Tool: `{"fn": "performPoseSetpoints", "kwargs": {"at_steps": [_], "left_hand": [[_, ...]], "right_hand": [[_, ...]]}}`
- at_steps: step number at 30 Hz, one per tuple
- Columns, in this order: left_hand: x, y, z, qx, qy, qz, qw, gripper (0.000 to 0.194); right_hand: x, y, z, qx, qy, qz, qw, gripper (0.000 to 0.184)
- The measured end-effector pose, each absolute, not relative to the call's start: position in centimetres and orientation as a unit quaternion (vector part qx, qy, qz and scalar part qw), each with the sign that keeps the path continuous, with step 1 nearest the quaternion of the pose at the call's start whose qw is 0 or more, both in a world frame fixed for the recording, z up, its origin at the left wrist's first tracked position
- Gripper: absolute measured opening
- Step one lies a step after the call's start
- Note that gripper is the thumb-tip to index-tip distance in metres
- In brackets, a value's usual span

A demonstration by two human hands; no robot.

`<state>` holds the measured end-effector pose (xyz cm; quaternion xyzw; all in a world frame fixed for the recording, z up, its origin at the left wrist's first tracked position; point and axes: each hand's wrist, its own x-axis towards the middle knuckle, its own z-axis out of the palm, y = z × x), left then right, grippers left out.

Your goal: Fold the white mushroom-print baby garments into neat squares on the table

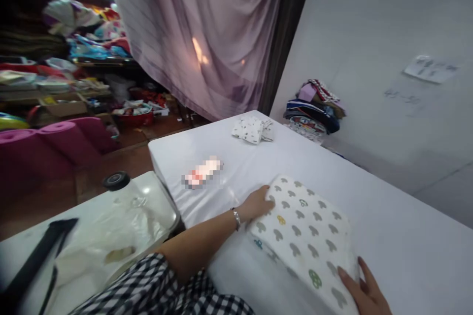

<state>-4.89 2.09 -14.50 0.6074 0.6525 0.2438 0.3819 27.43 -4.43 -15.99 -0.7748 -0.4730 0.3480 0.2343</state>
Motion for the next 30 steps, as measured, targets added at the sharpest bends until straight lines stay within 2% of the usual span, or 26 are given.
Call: {"fn": "performPoseSetpoints", "kwargs": {"at_steps": [4, 7, 9, 12, 17, 19, 23, 27, 30], "left_hand": [[-5.2, 1.8, -13.4, 0.643, 0.67, 0.195, 0.314, 0.059], [-4.1, 1.8, -12.4, 0.704, 0.642, 0.223, 0.204, 0.058], [-2.9, 2.1, -12.2, 0.754, 0.592, 0.24, 0.155, 0.06], [-1.2, 2.6, -12.9, 0.795, 0.551, 0.207, 0.143, 0.065], [-0.7, 3.2, -15.1, 0.804, 0.554, 0.145, 0.161, 0.073], [-0.8, 3.3, -15.4, 0.806, 0.555, 0.146, 0.148, 0.074], [-1.1, 3.5, -15.0, 0.804, 0.556, 0.156, 0.143, 0.068], [-2.4, 3.1, -14.5, 0.749, 0.599, 0.213, 0.186, 0.052], [-4.1, 2.4, -15.1, 0.672, 0.645, 0.255, 0.259, 0.052]], "right_hand": [[26.4, -4.5, -15.2, -0.777, -0.453, 0.367, 0.239, 0.093], [26.1, -4.0, -14.4, -0.766, -0.529, 0.277, 0.238, 0.096], [25.0, -3.5, -13.8, -0.734, -0.598, 0.2, 0.252, 0.09], [22.7, -2.3, -14.1, -0.647, -0.709, 0.119, 0.255, 0.074], [20.9, -0.6, -17.5, -0.632, -0.76, 0.068, 0.134, 0.066], [20.9, -0.5, -18.1, -0.638, -0.759, 0.061, 0.118, 0.064], [21.2, -1.0, -17.2, -0.641, -0.745, 0.108, 0.147, 0.061], [22.6, -2.9, -16.3, -0.68, -0.652, 0.216, 0.257, 0.064], [23.5, -5.5, -16.0, -0.719, -0.526, 0.31, 0.332, 0.07]]}}
